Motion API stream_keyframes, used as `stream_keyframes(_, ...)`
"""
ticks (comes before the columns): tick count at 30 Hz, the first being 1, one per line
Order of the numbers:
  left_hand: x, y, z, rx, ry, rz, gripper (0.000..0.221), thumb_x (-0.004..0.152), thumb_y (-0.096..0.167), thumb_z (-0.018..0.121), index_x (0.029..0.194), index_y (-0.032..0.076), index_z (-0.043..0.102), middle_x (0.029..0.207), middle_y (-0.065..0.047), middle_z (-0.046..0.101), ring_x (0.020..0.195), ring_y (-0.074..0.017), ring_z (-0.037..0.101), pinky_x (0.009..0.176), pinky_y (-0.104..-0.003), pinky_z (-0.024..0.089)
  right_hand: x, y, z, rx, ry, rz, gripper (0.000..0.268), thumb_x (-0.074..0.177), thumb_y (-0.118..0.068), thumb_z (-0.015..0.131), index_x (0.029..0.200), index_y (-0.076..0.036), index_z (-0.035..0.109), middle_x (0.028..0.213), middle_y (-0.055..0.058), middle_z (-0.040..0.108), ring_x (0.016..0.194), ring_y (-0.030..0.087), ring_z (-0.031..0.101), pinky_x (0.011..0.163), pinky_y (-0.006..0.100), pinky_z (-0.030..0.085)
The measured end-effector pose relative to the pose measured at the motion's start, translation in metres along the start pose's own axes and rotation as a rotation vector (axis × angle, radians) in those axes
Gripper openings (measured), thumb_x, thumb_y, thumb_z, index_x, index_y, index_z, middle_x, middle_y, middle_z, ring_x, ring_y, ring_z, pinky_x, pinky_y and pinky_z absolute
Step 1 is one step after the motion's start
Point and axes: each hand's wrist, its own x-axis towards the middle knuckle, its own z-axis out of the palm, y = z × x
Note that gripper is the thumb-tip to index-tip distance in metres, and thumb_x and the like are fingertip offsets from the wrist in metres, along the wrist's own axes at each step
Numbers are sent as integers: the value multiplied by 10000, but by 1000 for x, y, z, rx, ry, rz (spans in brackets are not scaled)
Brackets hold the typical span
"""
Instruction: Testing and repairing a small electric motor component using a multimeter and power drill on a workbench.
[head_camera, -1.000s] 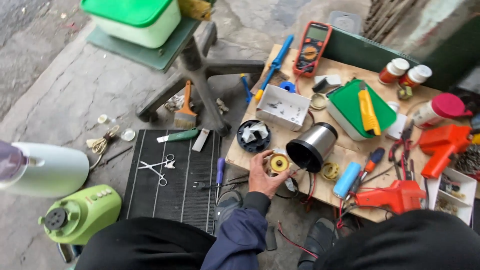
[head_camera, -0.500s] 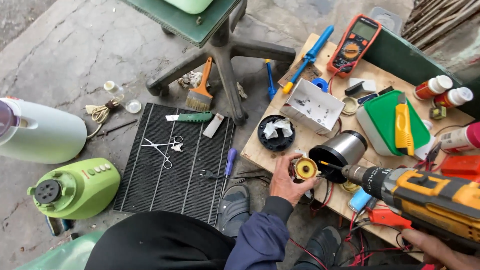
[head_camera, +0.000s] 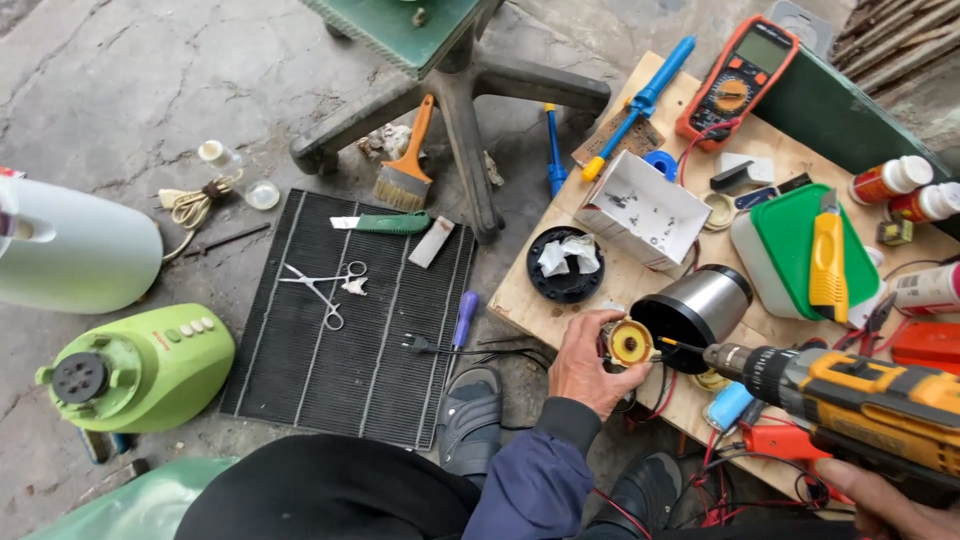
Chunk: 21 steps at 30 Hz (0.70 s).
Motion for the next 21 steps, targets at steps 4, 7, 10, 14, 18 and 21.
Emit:
stream_keyframes(4,2,-1,0,-20,22,61,636,801,335,905,1365,218,635,1315,-73,667,1219,-283,706,981,-418,580,-20,-34,-2,-191,29,205,580,874,-299,1035,669,202,827,578,371,793,465,479,720,522,526,576)
stream_keyframes(7,1,1,-2,-57,28,88,629,806,297,917,1357,198,628,1303,-83,670,1182,-267,699,990,-391,578,-47,-82,4,217,82,15,615,825,183,912,1411,34,798,986,290,795,654,396,580,614,522,539)
stream_keyframes(10,0,2,-1,-42,20,40,641,798,319,913,1361,217,624,1338,-58,689,1192,-247,706,969,-389,596,-49,-108,-3,-1,-14,162,507,841,51,998,1339,-3,918,859,356,865,716,417,690,773,518,592)
stream_keyframes(14,1,0,0,-35,14,6,654,786,336,919,1364,233,631,1415,-57,700,1268,-250,707,1016,-392,586,-42,-107,-3,15,-129,206,499,901,11,951,1394,-33,881,885,313,790,689,416,586,670,560,572)
stream_keyframes(18,1,1,-1,-26,6,-26,649,784,350,917,1363,254,640,1475,-39,693,1310,-239,702,1027,-389,587,-40,-104,-4,65,-154,142,509,888,55,936,1388,-16,884,851,328,783,647,410,544,599,581,560)
stream_keyframes(21,1,0,0,-15,1,-4,659,792,337,921,1376,251,627,1480,-51,687,1324,-254,693,1041,-413,591,-44,-117,-6,-1,-153,212,537,904,-20,945,1433,-69,872,822,346,759,696,414,565,672,596,564)
